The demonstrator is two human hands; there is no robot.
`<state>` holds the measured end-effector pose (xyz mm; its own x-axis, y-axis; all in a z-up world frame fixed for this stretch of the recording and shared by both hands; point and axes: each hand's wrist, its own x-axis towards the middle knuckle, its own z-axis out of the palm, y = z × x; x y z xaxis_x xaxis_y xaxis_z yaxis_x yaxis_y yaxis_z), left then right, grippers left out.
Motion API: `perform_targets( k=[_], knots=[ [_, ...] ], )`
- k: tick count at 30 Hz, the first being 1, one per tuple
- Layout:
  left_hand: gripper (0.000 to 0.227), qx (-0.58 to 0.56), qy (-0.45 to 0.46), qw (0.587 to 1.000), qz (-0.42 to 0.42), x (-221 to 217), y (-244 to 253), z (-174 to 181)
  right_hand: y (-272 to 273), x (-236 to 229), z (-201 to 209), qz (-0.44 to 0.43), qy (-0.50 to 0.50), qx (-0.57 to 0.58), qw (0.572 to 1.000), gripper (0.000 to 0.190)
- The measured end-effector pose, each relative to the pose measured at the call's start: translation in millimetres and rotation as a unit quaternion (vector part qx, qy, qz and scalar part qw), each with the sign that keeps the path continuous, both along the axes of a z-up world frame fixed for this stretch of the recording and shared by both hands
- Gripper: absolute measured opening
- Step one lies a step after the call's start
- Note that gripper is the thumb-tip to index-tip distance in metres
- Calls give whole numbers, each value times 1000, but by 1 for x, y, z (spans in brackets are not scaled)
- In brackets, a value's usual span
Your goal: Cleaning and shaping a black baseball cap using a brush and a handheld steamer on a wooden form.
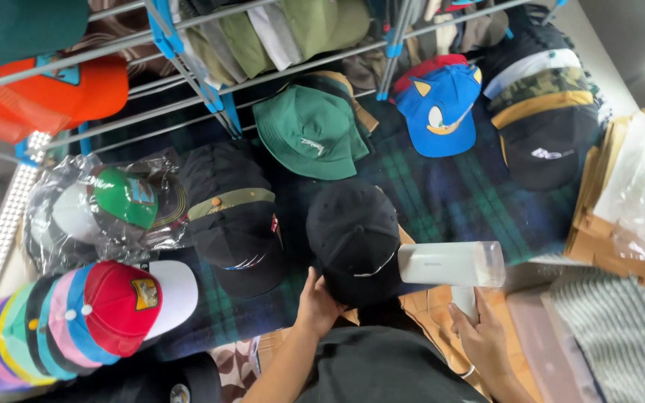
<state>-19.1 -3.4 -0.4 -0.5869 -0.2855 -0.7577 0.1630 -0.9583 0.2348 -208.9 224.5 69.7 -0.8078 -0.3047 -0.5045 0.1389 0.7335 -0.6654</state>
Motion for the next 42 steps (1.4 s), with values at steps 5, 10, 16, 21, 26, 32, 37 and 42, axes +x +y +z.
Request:
perform_targets(
  k=[5, 10, 16, 21, 26, 32, 37, 42],
  knots=[
    [83, 12, 21, 999, -45, 18, -14, 5, 17, 57, -18, -21, 32, 20, 999, 40],
    [85, 20, 14, 995, -98, 26, -21, 1, 40, 115, -69, 27, 156, 50, 986, 41],
    [86, 32, 25, 993, -114, 27, -24, 21, 21, 153, -86, 139, 252, 26, 957, 31],
    [85, 65, 8, 990, -125, 37, -27, -2, -7, 164, -58, 212, 290, -91, 929, 32],
    [90, 45, 34, 990, -132, 37, -26, -2, 16, 162, -85, 111, 282, -17, 953, 43],
    [79, 50, 17, 995, -86, 44, -24, -19, 12, 127, -36, -64, 97, 68, 991, 35],
    [72, 48, 8, 996, -71, 38, -26, -9, -18, 95, 22, -148, 5, -11, 989, 34],
    [70, 41, -18, 997, -62, 29, -29, -4, -40, 45, 31, -134, 35, -11, 990, 45]
  ],
)
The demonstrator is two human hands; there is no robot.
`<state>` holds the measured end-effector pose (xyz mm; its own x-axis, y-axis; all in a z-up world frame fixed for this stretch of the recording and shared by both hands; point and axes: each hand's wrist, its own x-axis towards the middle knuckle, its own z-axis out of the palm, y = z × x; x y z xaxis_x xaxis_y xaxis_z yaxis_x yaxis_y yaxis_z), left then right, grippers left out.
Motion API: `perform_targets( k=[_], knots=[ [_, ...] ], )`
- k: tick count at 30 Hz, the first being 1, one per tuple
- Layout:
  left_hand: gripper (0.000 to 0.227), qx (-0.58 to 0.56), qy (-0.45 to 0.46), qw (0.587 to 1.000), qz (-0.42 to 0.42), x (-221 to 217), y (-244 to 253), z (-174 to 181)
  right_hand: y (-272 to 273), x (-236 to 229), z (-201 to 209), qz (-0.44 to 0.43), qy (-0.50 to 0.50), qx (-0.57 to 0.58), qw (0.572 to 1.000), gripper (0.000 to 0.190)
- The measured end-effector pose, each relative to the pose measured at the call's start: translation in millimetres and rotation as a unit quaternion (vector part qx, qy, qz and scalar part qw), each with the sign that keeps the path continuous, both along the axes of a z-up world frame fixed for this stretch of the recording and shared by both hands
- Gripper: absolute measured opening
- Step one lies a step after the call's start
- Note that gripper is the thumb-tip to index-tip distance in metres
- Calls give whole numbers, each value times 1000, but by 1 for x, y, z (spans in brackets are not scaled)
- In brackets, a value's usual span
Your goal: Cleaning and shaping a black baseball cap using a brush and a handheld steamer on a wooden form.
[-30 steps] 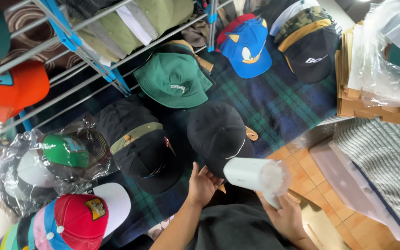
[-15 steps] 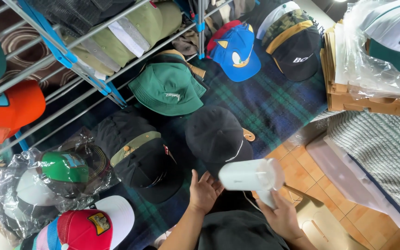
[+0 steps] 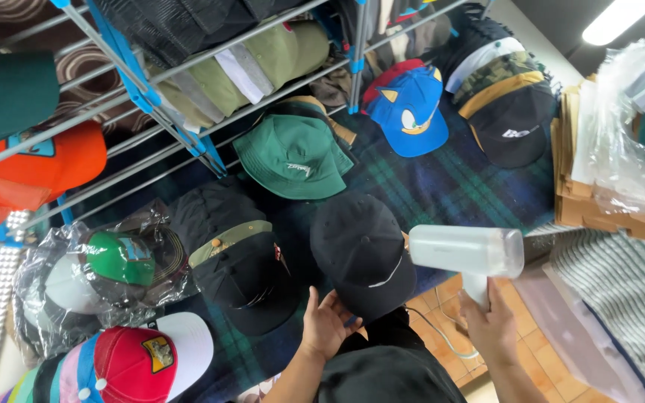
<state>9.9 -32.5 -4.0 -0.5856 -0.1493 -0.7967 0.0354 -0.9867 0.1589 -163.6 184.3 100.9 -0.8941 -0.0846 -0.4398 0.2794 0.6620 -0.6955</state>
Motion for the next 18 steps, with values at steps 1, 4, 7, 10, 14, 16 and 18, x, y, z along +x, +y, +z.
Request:
perform_targets(
  k=[1, 4, 7, 10, 14, 16, 18],
  knots=[
    [70, 0, -1, 1000, 10, -1, 1, 0, -2, -13, -6, 10, -1, 0, 1000, 45],
    [73, -9, -11, 1000, 24, -6, 8, -4, -14, -51, -12, 87, 62, 20, 994, 36],
    [75, 3, -21, 998, 51, -12, 15, -12, -35, -88, -8, 156, 94, -35, 983, 34],
    [74, 4, -11, 994, 110, -20, 20, -11, -56, -121, -15, 265, 185, 11, 946, 53],
    [70, 3, -18, 986, 164, -28, 28, -21, -95, -151, -22, 342, 190, -73, 917, 52],
    [69, 1, -7, 982, 190, -28, 37, -31, -113, -161, -27, 401, 263, -82, 874, 55],
    [63, -14, 21, 974, 225, -31, 44, -40, -137, -164, -13, 421, 177, -104, 884, 54]
  ],
)
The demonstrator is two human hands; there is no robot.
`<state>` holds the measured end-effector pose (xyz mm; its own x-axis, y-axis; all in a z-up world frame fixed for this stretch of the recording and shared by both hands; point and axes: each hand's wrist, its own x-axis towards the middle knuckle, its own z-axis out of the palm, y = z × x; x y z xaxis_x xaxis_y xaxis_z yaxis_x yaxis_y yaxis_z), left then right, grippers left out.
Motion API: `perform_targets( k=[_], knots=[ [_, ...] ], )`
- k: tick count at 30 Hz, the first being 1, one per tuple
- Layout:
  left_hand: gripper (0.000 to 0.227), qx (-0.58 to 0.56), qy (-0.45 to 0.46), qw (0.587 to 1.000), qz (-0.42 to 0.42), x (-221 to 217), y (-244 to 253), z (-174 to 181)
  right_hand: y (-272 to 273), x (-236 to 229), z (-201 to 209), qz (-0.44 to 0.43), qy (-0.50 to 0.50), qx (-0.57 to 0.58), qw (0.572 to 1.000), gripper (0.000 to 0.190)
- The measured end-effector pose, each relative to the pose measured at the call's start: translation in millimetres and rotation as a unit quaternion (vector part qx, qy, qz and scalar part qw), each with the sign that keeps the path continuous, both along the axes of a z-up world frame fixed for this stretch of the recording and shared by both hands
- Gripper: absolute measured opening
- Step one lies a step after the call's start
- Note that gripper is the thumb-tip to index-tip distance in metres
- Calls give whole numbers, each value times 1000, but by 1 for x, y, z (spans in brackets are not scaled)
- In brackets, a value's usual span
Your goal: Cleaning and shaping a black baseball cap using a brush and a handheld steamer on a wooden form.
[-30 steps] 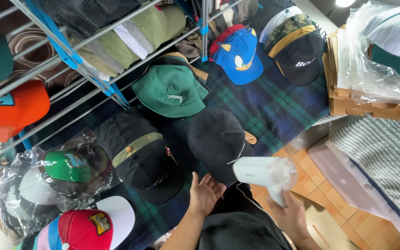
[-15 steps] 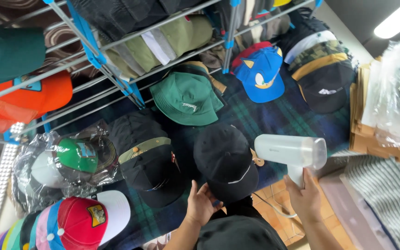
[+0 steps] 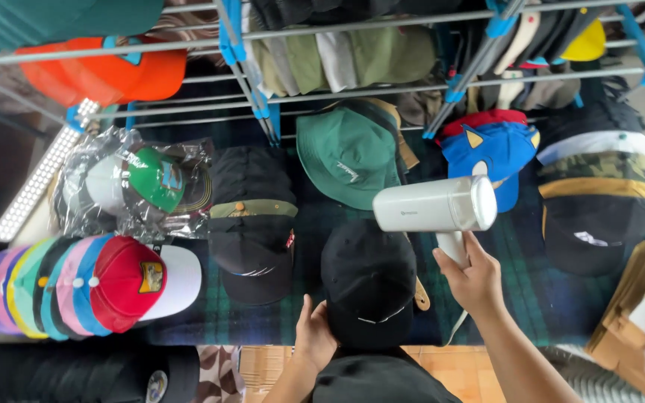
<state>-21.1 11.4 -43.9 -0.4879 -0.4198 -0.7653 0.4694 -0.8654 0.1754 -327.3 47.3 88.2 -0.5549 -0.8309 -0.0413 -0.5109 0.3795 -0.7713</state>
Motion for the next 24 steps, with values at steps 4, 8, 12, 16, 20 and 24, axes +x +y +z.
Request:
perform_targets(
  k=[4, 8, 12, 16, 20, 24],
  knots=[
    [63, 23, -1, 997, 68, -5, 9, -9, -30, 0, -10, 89, 70, -65, 991, 43],
    [65, 18, 4, 993, 117, -9, 11, -3, -50, 18, -12, 187, 103, -116, 970, 41],
    [65, 1, 19, 991, 132, -8, 15, -6, -60, 40, -4, 251, 95, -134, 954, 44],
    [66, 10, 20, 990, 139, -7, 15, -11, -64, 51, 5, 267, 202, -216, 917, 35],
    [66, 13, 12, 993, 120, -4, 6, 2, -52, 35, -8, 166, 108, -92, 976, 38],
    [70, 0, -11, 997, 73, 4, -1, 7, -19, 13, -10, 64, 37, -25, 997, 43]
  ],
)
